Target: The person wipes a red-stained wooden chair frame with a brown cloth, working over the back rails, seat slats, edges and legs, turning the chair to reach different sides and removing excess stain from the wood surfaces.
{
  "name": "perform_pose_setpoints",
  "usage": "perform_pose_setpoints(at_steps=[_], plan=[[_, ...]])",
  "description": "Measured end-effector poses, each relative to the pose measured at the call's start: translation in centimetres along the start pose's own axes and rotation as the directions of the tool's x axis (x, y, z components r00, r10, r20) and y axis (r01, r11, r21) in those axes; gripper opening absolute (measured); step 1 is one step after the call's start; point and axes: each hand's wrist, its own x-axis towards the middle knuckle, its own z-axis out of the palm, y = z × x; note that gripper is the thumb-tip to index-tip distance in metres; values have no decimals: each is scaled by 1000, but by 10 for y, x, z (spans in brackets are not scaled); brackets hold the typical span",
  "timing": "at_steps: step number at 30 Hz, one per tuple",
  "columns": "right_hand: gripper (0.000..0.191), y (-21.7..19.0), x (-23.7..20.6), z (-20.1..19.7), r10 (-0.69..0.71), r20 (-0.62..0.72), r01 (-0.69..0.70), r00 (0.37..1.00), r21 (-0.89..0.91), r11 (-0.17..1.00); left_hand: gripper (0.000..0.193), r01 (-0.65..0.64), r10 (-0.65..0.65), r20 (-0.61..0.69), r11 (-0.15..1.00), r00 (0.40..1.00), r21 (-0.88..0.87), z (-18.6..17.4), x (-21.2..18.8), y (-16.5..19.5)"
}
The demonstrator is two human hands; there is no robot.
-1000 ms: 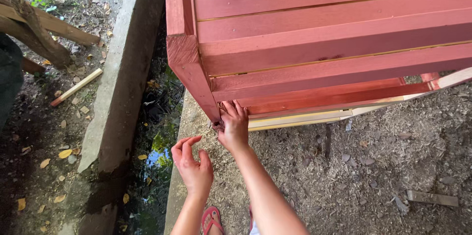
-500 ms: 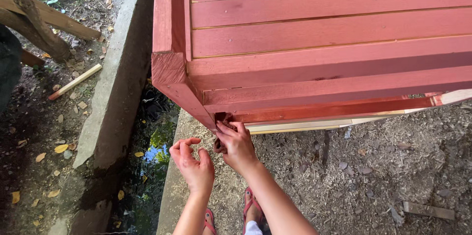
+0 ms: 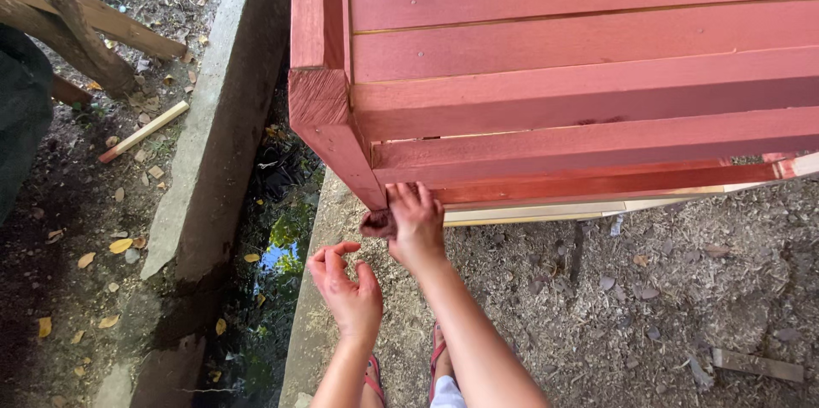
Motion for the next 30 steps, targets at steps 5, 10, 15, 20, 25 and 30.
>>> perform_pose_setpoints(at_steps=[5, 10, 15, 20, 25, 30], plan=[[68, 33, -10, 18, -160, -36, 147, 987, -226, 963, 24, -92, 94, 89, 995, 992, -30, 5, 5, 11], [74, 132, -29, -35, -48, 30, 56, 998, -588, 807, 24, -35, 39, 112, 999, 993, -36, 8, 12, 15], [104, 206, -49, -129, 405, -100, -360, 909, -676, 642, 23, -55, 56, 108, 998, 993, -13, 10, 2, 10], [94, 177, -36, -113, 635, -171, -636, 754, -433, 639, 26, -10, 12, 116, 1000, 993, -11, 0, -7, -3], [85, 69, -17, -32, 398, -96, -409, 912, -250, 877, 24, 23, -20, 121, 1000, 992, -22, -5, -12, -7], [98, -11, 8, 0, 471, 101, -440, 876, -232, 868, 24, 44, -42, 140, 999, 989, -9, -11, -12, -5]])
